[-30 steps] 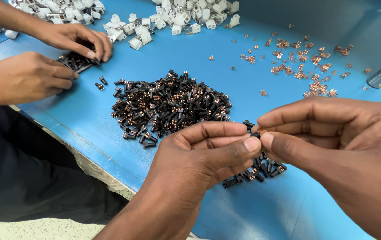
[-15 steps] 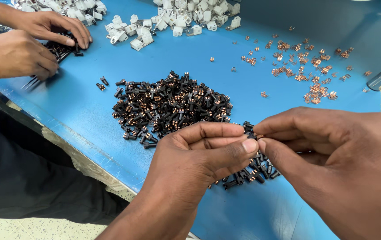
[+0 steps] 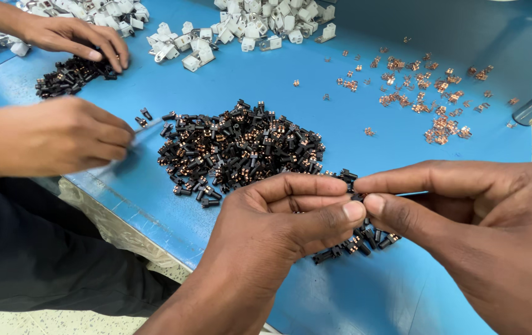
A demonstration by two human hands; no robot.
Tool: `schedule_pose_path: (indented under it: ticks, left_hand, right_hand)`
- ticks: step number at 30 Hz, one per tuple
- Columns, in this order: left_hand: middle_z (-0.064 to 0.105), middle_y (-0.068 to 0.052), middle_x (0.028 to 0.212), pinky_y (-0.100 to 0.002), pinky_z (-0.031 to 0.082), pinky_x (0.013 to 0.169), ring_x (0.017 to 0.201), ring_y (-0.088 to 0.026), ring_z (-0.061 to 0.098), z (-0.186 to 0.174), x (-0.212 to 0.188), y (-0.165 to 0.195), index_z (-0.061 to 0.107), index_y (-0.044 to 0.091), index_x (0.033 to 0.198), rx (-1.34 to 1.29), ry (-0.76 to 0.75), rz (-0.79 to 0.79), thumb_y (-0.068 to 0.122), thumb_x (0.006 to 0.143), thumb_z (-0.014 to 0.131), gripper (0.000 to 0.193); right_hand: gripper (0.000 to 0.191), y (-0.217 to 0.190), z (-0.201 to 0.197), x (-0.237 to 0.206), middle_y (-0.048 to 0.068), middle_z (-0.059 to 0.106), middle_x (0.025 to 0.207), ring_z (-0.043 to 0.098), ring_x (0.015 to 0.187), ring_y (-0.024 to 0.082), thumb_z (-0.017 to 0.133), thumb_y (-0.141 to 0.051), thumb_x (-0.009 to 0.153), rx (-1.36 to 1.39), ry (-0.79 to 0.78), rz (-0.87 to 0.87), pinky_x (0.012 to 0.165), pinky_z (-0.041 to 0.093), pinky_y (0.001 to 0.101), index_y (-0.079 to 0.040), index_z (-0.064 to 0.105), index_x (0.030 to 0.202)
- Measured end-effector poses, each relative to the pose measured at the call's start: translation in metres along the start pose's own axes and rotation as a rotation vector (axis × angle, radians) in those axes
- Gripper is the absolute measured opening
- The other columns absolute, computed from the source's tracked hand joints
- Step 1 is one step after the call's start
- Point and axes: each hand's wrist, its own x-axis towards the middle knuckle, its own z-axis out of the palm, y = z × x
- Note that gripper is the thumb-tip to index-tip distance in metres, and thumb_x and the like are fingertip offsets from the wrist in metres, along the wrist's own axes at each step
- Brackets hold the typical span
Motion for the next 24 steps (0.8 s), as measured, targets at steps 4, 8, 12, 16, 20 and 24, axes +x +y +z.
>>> schedule_pose_path:
  ticks: [4, 8, 12, 16, 20, 24]
  left_hand:
    - [0.081, -0.013, 0.097, -0.031, 0.061, 0.084, 0.09, -0.019, 0.075, 0.002, -0.002, 0.0, 0.075, -0.003, 0.115, -0.055, -0.043, 0.002, 0.01, 0.083, 0.085, 0.036]
    - [0.081, -0.014, 0.099, -0.034, 0.063, 0.089, 0.093, -0.02, 0.078, 0.001, 0.002, 0.0, 0.073, -0.001, 0.117, -0.105, -0.035, -0.048, 0.011, 0.084, 0.084, 0.037]
    - [0.081, -0.013, 0.101, -0.034, 0.062, 0.091, 0.095, -0.02, 0.076, 0.002, 0.004, -0.004, 0.072, -0.002, 0.119, -0.129, -0.044, -0.002, 0.011, 0.084, 0.084, 0.039]
    - [0.079, -0.012, 0.101, -0.034, 0.062, 0.091, 0.095, -0.02, 0.076, 0.002, 0.005, -0.007, 0.07, -0.003, 0.118, -0.206, -0.07, 0.01, 0.01, 0.085, 0.082, 0.037]
    - [0.079, -0.013, 0.1, -0.033, 0.062, 0.09, 0.095, -0.021, 0.075, 0.0, 0.004, -0.007, 0.07, -0.004, 0.118, -0.22, -0.068, 0.001, 0.008, 0.086, 0.082, 0.036]
    - [0.078, -0.012, 0.099, -0.033, 0.061, 0.091, 0.094, -0.02, 0.075, 0.0, 0.003, -0.008, 0.071, -0.003, 0.116, -0.243, -0.065, -0.004, 0.008, 0.087, 0.082, 0.033]
  right_hand:
    - [0.024, 0.014, -0.005, 0.005, 0.013, 0.082, 0.097, 0.076, 0.085, 0.021, 0.082, -0.012, 0.089, 0.255, -0.109, -0.203, 0.076, 0.064, 0.0347, -0.006, 0.08, 0.112]
    - [0.029, 0.027, -0.006, 0.009, 0.018, 0.078, 0.104, 0.076, 0.093, 0.026, 0.08, -0.009, 0.089, 0.404, -0.129, -0.113, 0.08, 0.063, 0.0383, 0.0, 0.076, 0.117]
    - [0.029, 0.033, 0.001, 0.006, 0.017, 0.08, 0.105, 0.08, 0.093, 0.026, 0.079, -0.011, 0.09, 0.403, -0.062, -0.112, 0.081, 0.063, 0.0381, 0.0, 0.076, 0.116]
    - [0.031, 0.034, 0.003, 0.003, 0.019, 0.081, 0.103, 0.079, 0.094, 0.026, 0.08, -0.011, 0.089, 0.449, -0.028, 0.003, 0.082, 0.062, 0.0383, -0.001, 0.075, 0.118]
    - [0.029, 0.028, 0.002, 0.003, 0.018, 0.082, 0.102, 0.079, 0.092, 0.025, 0.079, -0.01, 0.09, 0.445, -0.072, -0.03, 0.08, 0.063, 0.0377, -0.001, 0.076, 0.117]
    - [0.028, 0.016, 0.007, -0.011, 0.006, 0.081, 0.1, 0.08, 0.089, 0.016, 0.077, -0.017, 0.092, 0.145, 0.011, -0.31, 0.077, 0.062, 0.0297, -0.012, 0.078, 0.12]
